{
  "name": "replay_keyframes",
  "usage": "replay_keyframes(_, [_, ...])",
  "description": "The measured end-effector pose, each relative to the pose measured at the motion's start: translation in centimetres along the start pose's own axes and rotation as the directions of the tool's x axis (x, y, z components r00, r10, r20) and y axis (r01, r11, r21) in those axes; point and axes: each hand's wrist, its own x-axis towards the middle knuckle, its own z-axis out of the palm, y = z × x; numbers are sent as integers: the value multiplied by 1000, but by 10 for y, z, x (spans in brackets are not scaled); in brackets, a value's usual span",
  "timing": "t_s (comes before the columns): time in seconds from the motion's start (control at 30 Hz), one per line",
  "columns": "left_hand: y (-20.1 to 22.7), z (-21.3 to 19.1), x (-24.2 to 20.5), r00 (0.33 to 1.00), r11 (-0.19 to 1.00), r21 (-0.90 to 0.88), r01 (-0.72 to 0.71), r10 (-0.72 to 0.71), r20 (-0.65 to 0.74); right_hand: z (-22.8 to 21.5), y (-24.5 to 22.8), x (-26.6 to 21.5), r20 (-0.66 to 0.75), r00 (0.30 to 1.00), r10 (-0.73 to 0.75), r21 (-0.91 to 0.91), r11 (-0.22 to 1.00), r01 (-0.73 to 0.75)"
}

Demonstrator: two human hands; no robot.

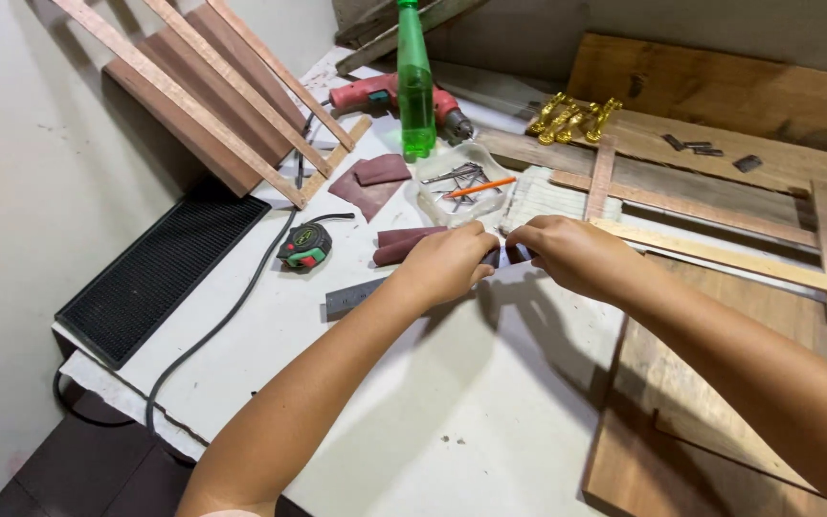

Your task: Sanding small wooden pieces as part of a carpentry project.

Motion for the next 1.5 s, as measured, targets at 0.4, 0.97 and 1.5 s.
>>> replay_keyframes(0.4, [-62, 33, 13, 997, 980, 197, -10, 25, -78, 30, 15, 57, 27, 999, -42, 16, 999, 42])
replay_keyframes(0.97, [70, 33, 23, 980, 979, -74, -188, 193, 57, -13, -4, -86, -23, 989, 147, -25, 989, -147])
replay_keyframes(1.5, [190, 110, 22, 876, 863, -155, -481, 480, -47, -27, -35, -281, 48, 842, 537, 13, 843, -538])
